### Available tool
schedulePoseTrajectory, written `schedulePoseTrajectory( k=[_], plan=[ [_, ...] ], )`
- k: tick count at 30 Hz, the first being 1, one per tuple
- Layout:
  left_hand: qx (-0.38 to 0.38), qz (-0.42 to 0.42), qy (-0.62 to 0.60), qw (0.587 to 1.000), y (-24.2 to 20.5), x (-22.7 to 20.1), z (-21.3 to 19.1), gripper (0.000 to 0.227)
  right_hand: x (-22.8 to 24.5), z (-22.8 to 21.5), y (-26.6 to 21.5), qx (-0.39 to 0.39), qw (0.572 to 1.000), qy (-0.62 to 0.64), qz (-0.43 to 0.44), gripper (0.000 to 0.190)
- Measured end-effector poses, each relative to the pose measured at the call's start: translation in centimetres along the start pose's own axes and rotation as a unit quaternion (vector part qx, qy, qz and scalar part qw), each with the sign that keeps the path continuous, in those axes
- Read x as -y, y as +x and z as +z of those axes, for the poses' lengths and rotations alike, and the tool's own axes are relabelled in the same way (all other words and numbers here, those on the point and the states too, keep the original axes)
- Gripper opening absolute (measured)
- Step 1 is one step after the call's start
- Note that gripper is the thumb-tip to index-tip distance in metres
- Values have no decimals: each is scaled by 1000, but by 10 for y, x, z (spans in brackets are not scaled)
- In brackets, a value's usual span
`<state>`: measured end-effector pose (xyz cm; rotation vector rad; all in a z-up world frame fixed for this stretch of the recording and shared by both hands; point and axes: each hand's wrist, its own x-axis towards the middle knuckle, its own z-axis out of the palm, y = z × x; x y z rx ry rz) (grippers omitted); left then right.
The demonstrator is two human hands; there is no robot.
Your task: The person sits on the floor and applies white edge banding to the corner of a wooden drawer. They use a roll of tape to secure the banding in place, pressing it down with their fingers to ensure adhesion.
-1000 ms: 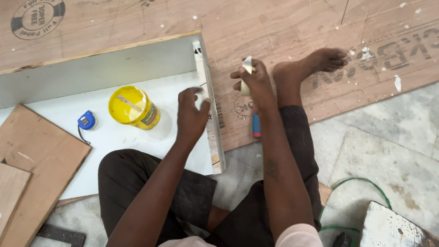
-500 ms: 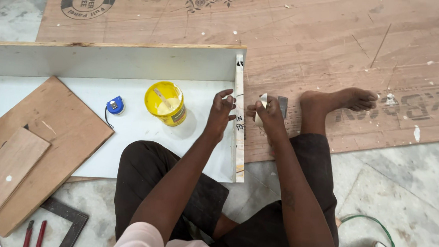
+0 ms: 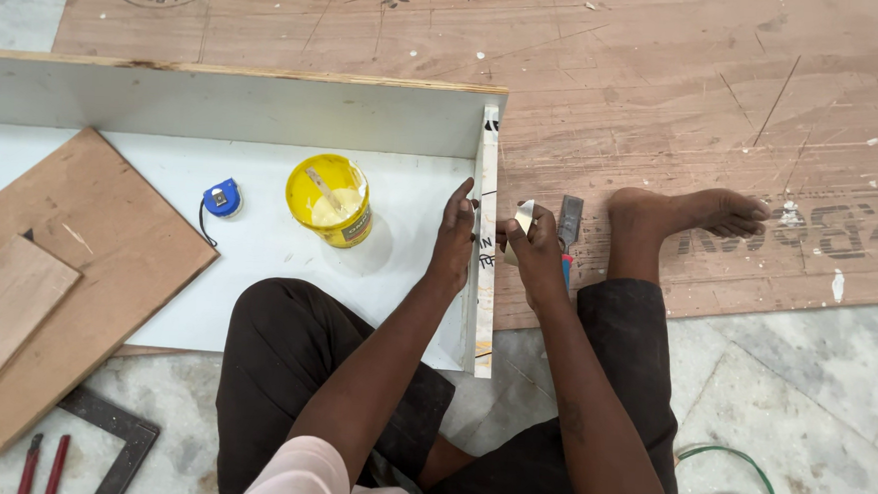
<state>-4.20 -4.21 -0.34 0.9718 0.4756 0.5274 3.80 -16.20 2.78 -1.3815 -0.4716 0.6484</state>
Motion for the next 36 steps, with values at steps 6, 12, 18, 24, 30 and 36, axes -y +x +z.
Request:
schedulePoseTrajectory(
  k=[6, 12, 18, 24, 30, 36],
  plan=[
    [-52, -82, 6, 995, 7, 5, 5, 57, -5, 5, -1, -24, 999, -43, 1, 55],
    [-78, -121, -11, 989, 12, 0, 8, 59, -5, 8, -4, -35, 998, -43, 10, 58],
    [-128, -134, 82, 979, 6, -16, 8, 50, -7, 9, -1, -53, 997, -57, 8, 55],
    [-279, 343, 499, 746, -20, -76, -98, 38, -8, 10, -5, -72, 987, -135, -39, 48],
    [-436, 138, 559, 692, -49, -132, -168, 48, -3, 21, -9, -99, 982, -150, -56, 45],
    [-420, 57, 537, 730, -57, -111, -149, 46, 0, 18, -9, -109, 957, -255, -90, 50]
  ],
)
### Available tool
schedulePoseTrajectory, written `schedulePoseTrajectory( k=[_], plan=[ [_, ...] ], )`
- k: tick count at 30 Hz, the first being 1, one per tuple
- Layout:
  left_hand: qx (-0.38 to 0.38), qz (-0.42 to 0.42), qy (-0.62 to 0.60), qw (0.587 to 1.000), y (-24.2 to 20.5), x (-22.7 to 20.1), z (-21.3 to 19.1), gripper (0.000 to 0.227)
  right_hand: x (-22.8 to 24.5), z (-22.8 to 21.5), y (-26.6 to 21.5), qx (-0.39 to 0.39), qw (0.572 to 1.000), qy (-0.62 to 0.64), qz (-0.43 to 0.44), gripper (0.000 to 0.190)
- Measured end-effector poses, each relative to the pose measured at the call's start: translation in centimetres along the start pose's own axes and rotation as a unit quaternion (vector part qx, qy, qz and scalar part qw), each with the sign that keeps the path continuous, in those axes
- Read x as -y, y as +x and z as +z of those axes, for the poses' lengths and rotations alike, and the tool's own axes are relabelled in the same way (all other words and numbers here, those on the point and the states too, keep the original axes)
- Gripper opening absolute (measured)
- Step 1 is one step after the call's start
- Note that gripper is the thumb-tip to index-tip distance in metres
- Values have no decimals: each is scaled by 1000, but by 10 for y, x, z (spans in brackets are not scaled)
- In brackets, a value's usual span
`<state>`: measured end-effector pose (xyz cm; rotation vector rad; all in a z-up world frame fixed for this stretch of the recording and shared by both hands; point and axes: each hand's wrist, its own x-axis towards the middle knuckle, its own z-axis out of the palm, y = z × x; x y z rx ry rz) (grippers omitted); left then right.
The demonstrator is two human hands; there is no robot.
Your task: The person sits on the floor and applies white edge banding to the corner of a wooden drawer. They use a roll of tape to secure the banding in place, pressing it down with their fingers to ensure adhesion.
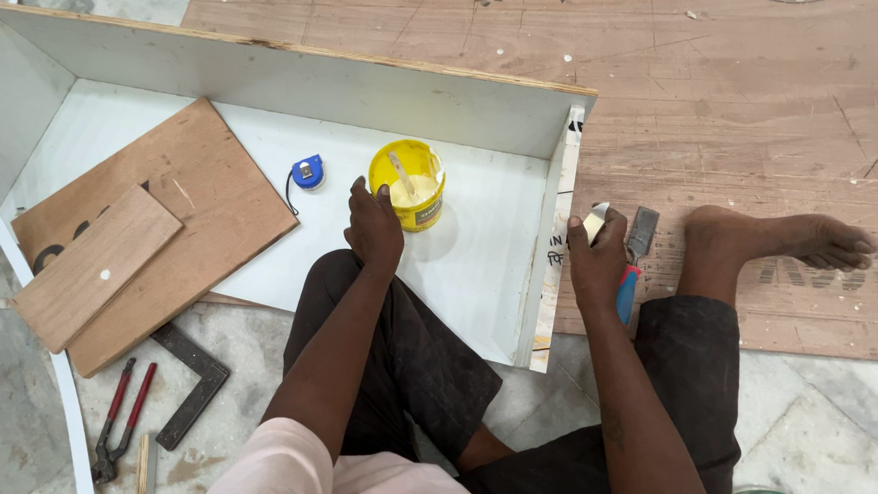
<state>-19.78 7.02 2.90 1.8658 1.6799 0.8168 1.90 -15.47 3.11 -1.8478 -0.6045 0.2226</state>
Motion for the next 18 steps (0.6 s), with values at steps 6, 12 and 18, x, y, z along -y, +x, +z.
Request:
schedulePoseTrajectory(
  k=[6, 12, 18],
  plan=[
    [-17, 91, -75, 993, -4, 15, 1, 47, 0, 1, 0, 5, 1000, -29, 8, 52],
    [6, 135, -113, 984, 1, 36, 8, 70, -2, 2, -2, -2, 1000, -15, -2, 51],
    [6, 79, -259, 963, -30, 50, 8, 62, 0, -7, 13, 52, 981, 175, 71, 45]
  ],
)
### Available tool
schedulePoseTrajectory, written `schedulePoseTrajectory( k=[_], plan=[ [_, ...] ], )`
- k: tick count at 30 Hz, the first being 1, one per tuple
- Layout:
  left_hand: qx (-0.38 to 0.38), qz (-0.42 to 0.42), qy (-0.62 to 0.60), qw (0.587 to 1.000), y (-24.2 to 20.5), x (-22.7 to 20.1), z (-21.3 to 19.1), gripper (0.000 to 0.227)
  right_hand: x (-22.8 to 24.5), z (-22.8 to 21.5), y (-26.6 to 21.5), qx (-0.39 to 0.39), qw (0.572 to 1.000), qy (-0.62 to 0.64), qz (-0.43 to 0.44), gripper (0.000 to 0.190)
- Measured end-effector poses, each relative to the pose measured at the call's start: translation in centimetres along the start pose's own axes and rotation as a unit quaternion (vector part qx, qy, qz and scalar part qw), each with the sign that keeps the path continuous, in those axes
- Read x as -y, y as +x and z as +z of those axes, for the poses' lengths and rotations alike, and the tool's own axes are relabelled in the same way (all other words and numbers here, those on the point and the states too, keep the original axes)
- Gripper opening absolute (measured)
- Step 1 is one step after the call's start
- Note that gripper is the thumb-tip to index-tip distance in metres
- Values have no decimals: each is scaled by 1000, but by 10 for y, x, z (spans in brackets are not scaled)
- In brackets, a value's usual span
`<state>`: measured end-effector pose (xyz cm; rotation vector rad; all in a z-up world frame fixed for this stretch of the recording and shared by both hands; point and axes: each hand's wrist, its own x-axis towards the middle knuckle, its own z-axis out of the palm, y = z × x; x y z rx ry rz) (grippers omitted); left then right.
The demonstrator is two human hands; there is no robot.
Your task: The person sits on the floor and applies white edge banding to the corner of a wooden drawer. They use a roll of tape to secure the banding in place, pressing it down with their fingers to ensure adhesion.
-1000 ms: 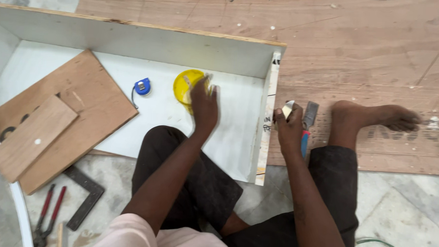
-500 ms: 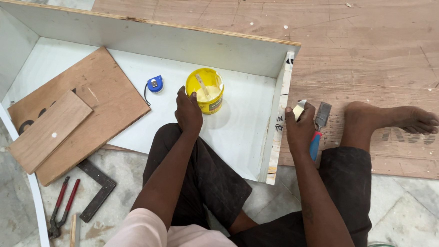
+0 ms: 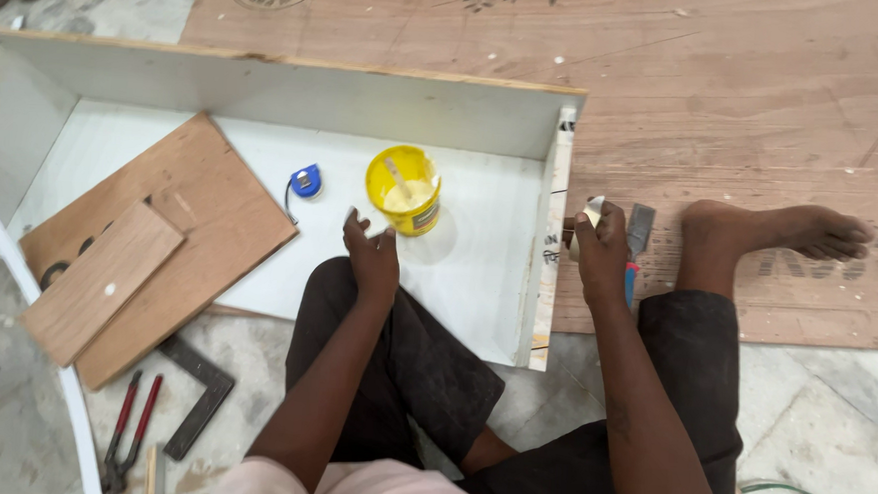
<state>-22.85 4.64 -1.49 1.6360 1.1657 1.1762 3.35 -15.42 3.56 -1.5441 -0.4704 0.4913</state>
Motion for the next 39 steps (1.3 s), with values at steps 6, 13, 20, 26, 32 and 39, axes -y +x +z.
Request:
schedulePoseTrajectory(
  k=[6, 13, 20, 26, 32, 39],
  plan=[
    [202, -117, -97, 967, -38, -51, 25, 28, 24, -19, 9, 9, 996, 82, 29, 45],
    [271, -116, -167, 941, -6, -150, 97, 49, 73, -26, 0, 89, 992, 79, -35, 46],
    [289, 70, -222, 929, 13, -171, 148, 21, 83, -22, -7, 134, 988, 28, -65, 50],
    [266, -77, -162, 947, 3, -170, 137, 37, 79, -9, -12, 152, 984, -59, -67, 50],
    [243, -3, -7, 970, 14, -188, 117, 53, 88, 2, -17, 135, 981, -115, -77, 51],
    [240, 45, -75, 967, 22, -146, 117, 30, 99, 10, -19, 118, 980, -144, -71, 49]
  ],
)
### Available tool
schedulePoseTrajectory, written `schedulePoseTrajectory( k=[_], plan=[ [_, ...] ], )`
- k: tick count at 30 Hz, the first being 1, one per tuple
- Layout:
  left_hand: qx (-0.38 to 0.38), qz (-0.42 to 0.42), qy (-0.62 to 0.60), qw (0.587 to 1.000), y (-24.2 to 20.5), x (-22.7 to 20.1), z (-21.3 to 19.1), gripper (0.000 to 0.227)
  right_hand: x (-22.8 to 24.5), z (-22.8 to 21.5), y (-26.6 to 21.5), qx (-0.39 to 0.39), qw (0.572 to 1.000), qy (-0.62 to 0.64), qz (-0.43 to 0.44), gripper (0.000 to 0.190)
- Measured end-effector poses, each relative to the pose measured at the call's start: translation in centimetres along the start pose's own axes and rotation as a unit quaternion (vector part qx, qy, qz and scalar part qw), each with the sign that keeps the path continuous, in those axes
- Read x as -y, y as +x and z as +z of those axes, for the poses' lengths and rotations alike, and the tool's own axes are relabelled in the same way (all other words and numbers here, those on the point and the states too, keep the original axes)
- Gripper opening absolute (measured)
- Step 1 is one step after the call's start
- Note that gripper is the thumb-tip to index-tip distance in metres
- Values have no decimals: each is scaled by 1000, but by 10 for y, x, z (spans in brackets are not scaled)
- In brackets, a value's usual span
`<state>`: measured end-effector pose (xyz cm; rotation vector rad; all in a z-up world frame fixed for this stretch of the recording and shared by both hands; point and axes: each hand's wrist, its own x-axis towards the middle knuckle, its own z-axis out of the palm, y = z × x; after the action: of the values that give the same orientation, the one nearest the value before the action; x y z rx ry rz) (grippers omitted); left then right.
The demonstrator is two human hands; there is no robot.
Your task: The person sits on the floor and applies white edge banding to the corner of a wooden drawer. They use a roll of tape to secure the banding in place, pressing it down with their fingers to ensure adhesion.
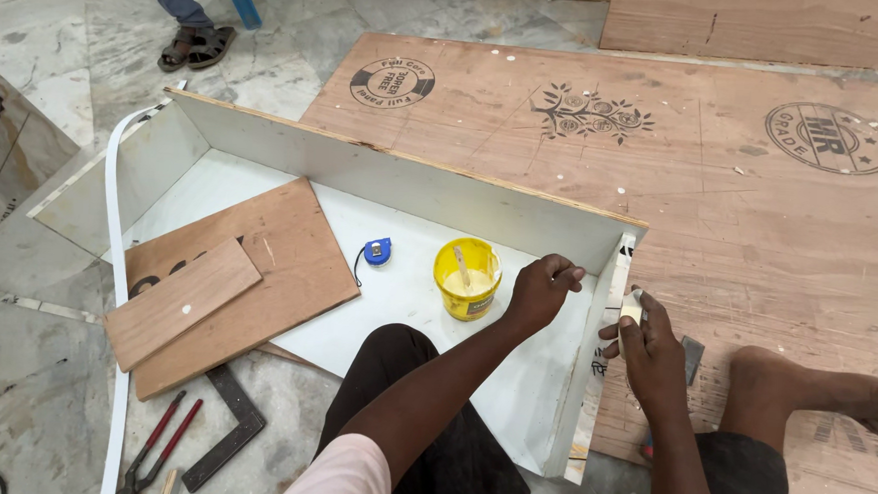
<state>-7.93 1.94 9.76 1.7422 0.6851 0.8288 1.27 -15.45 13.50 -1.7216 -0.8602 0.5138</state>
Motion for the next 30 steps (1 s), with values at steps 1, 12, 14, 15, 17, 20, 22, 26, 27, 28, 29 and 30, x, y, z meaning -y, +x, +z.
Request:
schedulePoseTrajectory(
  k=[1, 12, 14, 15, 17, 20, 22, 26, 27, 28, 29, 30],
  plan=[
    [5, 12, -6, 1000, -1, 5, 0, 29, 1, 0, -1, -2, 1000, -12, 5, 49],
    [24, -135, 86, 987, -7, -31, -12, 56, 11, 3, -4, 0, 995, -100, 14, 49],
    [13, -60, 60, 996, -5, -15, -10, 33, 11, 4, -4, -2, 994, -104, 11, 48],
    [7, -22, 47, 999, -3, -7, -9, 23, 12, 4, -4, -2, 994, -106, 13, 49],
    [18, -3, 28, 999, -2, 7, -5, 17, 13, 4, -4, -1, 994, -111, 16, 49],
    [26, -32, 7, 999, -1, 8, -3, 13, 14, 7, -5, 2, 990, -140, 22, 49],
    [24, -54, 4, 998, -3, -2, -3, 15, 15, 8, -5, 4, 987, -160, 22, 49],
    [5, -96, 32, 995, -7, -24, -4, 27, 14, 8, -6, 8, 981, -195, 7, 49],
    [-3, -117, 42, 992, -7, -26, -5, 32, 13, 9, -6, 7, 980, -197, 4, 49],
    [14, -122, 39, 992, -8, -27, -6, 36, 12, 9, -6, 7, 980, -199, 1, 49],
    [31, -126, 35, 991, -8, -26, -7, 40, 12, 8, -5, 7, 980, -201, -3, 49],
    [48, -130, 33, 990, -7, -23, -9, 44, 12, 8, -5, 8, 980, -200, -7, 49]
  ],
)
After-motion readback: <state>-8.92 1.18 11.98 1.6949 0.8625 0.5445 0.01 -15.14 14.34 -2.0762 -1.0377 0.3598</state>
